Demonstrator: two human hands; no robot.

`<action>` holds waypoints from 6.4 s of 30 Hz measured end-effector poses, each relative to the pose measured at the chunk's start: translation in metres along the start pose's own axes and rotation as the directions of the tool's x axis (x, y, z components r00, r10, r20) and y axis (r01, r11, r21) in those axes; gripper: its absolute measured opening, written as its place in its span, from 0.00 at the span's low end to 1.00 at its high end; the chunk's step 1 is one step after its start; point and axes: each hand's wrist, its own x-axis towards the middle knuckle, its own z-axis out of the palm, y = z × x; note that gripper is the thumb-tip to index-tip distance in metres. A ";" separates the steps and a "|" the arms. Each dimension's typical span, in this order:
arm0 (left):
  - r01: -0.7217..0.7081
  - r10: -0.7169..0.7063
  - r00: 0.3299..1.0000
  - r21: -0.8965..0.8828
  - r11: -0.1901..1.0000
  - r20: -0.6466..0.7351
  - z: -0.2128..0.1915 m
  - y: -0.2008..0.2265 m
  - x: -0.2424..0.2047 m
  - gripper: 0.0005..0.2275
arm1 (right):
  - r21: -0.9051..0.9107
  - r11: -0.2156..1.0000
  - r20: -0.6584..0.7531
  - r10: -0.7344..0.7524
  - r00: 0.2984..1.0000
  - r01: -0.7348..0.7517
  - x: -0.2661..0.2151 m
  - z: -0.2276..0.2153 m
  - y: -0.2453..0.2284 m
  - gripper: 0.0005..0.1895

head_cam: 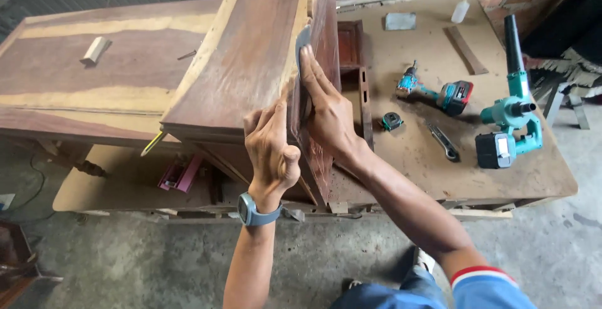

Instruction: The person uses a utility knife to scrape the edges of a wooden furniture piece, then uses a sanding block to smooth the surface and edges. The person handles the furniture piece to reposition it on the workbench during the process.

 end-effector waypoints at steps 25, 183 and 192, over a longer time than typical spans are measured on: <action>0.190 -0.163 0.975 0.187 0.964 -0.149 0.027 -0.010 -0.005 0.15 | 0.102 0.824 0.263 0.518 0.814 -0.557 -0.163 0.030 -0.001 0.41; 0.397 -0.825 0.509 0.783 0.479 0.247 0.064 -0.002 0.140 0.16 | -0.190 0.158 0.654 0.756 -0.005 -0.969 -0.391 -0.120 0.242 0.30; 0.250 -0.698 0.623 0.755 0.606 0.353 0.053 -0.020 0.138 0.34 | -0.101 0.241 0.779 0.622 0.074 -0.965 -0.316 -0.105 0.159 0.22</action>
